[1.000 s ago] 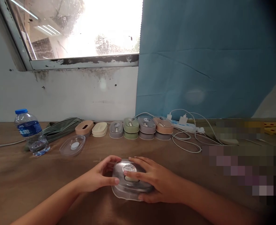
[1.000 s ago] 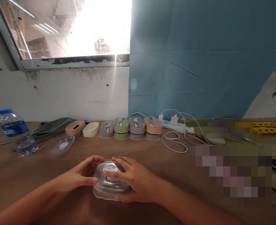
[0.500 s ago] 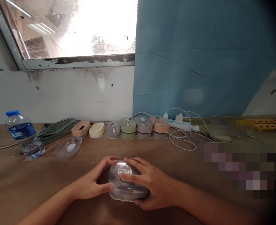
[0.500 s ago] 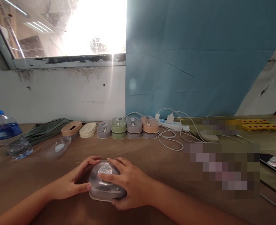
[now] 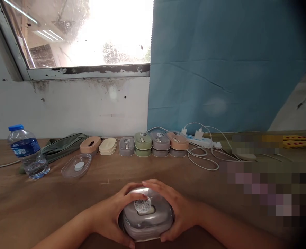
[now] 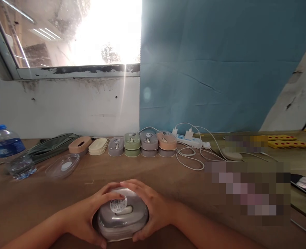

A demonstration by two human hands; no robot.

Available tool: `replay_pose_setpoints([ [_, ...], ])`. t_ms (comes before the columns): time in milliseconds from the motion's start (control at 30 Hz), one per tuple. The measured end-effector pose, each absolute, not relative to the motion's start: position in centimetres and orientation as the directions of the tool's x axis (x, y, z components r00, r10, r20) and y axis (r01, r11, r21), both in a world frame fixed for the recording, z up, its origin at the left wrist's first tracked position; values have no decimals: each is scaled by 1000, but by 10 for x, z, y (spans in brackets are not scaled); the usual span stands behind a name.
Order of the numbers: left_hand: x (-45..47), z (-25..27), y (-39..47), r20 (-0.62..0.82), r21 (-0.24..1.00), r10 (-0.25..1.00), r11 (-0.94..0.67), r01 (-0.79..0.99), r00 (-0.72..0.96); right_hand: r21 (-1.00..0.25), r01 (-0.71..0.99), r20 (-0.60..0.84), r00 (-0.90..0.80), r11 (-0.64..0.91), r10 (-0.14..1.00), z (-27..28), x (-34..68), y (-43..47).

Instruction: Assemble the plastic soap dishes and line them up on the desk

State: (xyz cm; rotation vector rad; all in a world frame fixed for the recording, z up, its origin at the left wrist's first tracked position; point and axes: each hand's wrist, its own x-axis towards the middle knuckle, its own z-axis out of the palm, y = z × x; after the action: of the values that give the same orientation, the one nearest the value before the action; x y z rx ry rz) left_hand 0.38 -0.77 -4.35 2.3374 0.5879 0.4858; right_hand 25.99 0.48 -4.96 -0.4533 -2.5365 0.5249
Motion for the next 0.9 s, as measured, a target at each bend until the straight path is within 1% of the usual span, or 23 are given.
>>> replay_pose_setpoints([
  [100, 4, -44, -9, 122, 703, 569, -628, 334, 813, -476, 249, 392, -799, 844, 457, -56, 261, 7],
  [167, 5, -45, -10, 107, 710, 584, -611, 350, 804, -508, 253, 368, -800, 823, 473, -57, 261, 6],
  [233, 6, -46, -10, 109, 719, 588, -603, 345, 801, -545, 259, 343, -799, 797, 494, -57, 261, 6],
  [333, 2, -44, -9, 110, 720, 608, -594, 358, 786, -614, 291, 309, -767, 734, 562, -59, 264, 8],
  [433, -10, -34, -2, 172, 667, 674, -616, 419, 718, -721, 220, 367, -683, 657, 632, -62, 271, 16],
  [500, -18, -22, 11, 271, 627, 762, -603, 493, 588, -764, 151, 441, -588, 627, 679, -64, 276, 22],
  [567, -21, -9, 32, 381, 601, 860, -509, 616, 339, -774, 133, 490, -494, 619, 718, -66, 278, 26],
  [633, -17, 1, 61, 457, 592, 887, -359, 721, 66, -773, 147, 504, -447, 617, 739, -68, 278, 26],
  [667, -13, 4, 78, 476, 592, 879, -306, 746, -18, -771, 160, 503, -441, 616, 744, -68, 277, 25],
  [767, 3, 6, 126, 484, 604, 867, -229, 764, -122, -752, 207, 491, -457, 625, 742, -66, 275, 20],
  [900, 21, -5, 166, 455, 617, 873, -167, 769, -176, -744, 237, 481, -458, 624, 747, -59, 273, 18],
])
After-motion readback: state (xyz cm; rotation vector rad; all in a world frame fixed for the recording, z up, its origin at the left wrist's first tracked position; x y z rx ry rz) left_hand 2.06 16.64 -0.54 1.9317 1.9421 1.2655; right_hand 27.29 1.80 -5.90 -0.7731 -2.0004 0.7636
